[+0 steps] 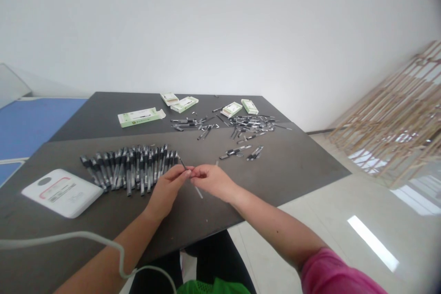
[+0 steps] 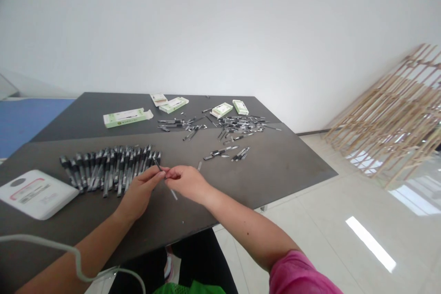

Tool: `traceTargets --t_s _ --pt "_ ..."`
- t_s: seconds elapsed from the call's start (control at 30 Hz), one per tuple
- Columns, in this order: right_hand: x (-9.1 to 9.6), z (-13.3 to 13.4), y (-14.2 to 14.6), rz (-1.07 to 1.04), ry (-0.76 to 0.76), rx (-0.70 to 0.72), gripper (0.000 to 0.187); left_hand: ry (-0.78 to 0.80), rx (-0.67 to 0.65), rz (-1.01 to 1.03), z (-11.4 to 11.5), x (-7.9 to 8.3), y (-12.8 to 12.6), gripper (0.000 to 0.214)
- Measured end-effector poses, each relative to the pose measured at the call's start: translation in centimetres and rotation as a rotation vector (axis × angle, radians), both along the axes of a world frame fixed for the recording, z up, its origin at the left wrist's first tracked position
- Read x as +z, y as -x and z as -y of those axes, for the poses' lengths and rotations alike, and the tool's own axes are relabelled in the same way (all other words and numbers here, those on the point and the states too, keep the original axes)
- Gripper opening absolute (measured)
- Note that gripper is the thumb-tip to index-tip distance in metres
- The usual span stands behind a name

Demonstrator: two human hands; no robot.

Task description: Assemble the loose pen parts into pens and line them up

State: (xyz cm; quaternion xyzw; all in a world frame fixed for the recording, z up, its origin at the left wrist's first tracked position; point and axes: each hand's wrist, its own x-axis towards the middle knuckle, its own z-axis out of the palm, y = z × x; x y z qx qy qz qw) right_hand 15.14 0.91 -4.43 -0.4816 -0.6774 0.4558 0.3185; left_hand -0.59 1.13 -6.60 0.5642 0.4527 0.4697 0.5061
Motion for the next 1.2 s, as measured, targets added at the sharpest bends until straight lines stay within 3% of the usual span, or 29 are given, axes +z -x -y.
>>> traceTargets --t_s 0.1,0.2,0.23,0.37,0.67,0.77,0.87,1.03,1.2 --pt "1.0 -2.1 -2.2 0.21 -0.124 0.012 0.021 0.105 0.087 0.247 -0.6 -0.8 0.1 0.025" --pt "2.7 -5.0 -6.2 0.824 -0.36 -0.107 0.021 0.168 0.167 0.382 -1.0 -1.1 0.1 0.028" --pt "3.1 -5.9 -7.4 0.889 -0.369 -0.122 0.023 0.17 0.18 0.391 -1.1 -1.1 0.1 0.028" --pt "3.6 -7.7 -10.5 1.019 -0.388 -0.117 0.031 0.144 0.227 0.382 -1.1 -0.7 0.1 0.026" --pt "3.3 -9.8 -11.5 1.139 -0.398 -0.004 0.026 0.16 0.272 0.464 -1.0 0.1 -0.1 0.027" --pt "3.8 -8.7 -10.4 1.109 -0.446 0.017 0.013 0.167 0.28 0.53 -1.0 0.4 -0.1 0.028" --pt "3.6 -5.3 -8.3 0.983 -0.519 0.032 0.01 0.163 0.282 0.602 -1.1 0.6 0.1 0.026" --pt "1.3 1.2 -5.6 0.553 -0.469 0.001 0.006 0.129 0.272 0.646 -1.2 0.6 0.4 0.019" --pt "-0.3 3.3 -4.5 0.457 -0.427 -0.02 0.007 0.117 0.268 0.614 -1.1 0.5 0.3 0.018"
